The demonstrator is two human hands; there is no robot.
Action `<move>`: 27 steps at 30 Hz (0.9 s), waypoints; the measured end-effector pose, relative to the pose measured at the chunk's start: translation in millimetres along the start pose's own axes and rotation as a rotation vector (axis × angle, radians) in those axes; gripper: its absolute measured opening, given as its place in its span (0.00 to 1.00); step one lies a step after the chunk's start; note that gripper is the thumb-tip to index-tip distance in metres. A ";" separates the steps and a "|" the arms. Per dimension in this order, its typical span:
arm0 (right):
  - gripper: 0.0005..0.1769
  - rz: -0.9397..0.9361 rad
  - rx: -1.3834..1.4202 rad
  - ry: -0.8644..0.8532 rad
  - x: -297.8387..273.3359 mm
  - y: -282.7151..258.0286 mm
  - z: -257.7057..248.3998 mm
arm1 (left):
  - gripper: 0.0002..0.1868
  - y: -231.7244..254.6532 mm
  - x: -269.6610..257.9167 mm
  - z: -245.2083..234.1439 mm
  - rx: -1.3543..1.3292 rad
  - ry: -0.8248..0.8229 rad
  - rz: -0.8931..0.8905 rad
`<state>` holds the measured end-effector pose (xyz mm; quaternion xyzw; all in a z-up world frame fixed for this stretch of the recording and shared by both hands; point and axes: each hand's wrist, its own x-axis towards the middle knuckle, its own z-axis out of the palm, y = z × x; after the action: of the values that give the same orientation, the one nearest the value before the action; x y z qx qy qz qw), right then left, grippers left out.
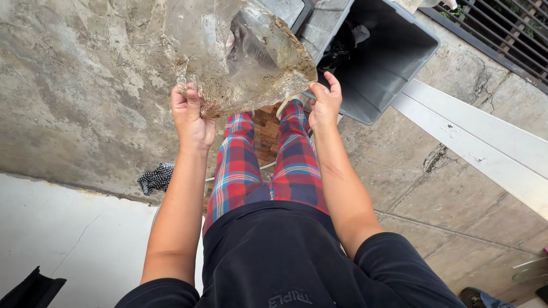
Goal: Sort trash and recycle plastic bottles and plastic bags into the trash can.
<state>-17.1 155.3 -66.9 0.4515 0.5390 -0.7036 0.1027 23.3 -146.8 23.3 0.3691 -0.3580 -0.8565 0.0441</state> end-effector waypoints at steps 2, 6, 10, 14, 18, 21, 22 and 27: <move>0.34 0.136 -0.051 -0.071 6.2 1.6 -11.1 | 0.20 -8.2 -2.8 22.5 0.036 0.021 -0.051; 0.28 0.241 -0.227 -0.107 12.7 -4.0 -27.9 | 0.21 -41.5 0.8 27.7 0.043 -0.067 -0.038; 0.26 0.066 -0.228 -0.024 69.2 42.1 -90.6 | 0.22 -65.1 -1.5 34.5 0.118 -0.117 -0.006; 0.26 0.045 -0.553 0.164 126.5 49.5 -118.8 | 0.23 -91.8 -1.3 47.3 0.172 -0.120 0.030; 0.27 0.075 -0.879 0.142 192.9 57.3 -119.0 | 0.25 -111.8 -9.6 47.4 0.184 -0.105 -0.001; 0.24 0.147 -0.903 0.178 262.1 95.1 -116.1 | 0.28 -118.0 -16.2 27.5 0.256 0.001 -0.012; 0.23 0.149 -0.870 0.201 285.0 108.3 -114.2 | 0.29 -116.7 -19.8 21.3 0.290 0.029 0.007; 0.23 0.317 -0.773 0.268 354.1 149.9 -97.0 | 0.29 -99.7 -29.3 -6.7 0.351 0.105 0.037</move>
<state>-73.9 299.4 -432.0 0.5442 0.6955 -0.3610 0.2998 67.8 -66.9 -26.6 0.4086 -0.5061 -0.7594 0.0133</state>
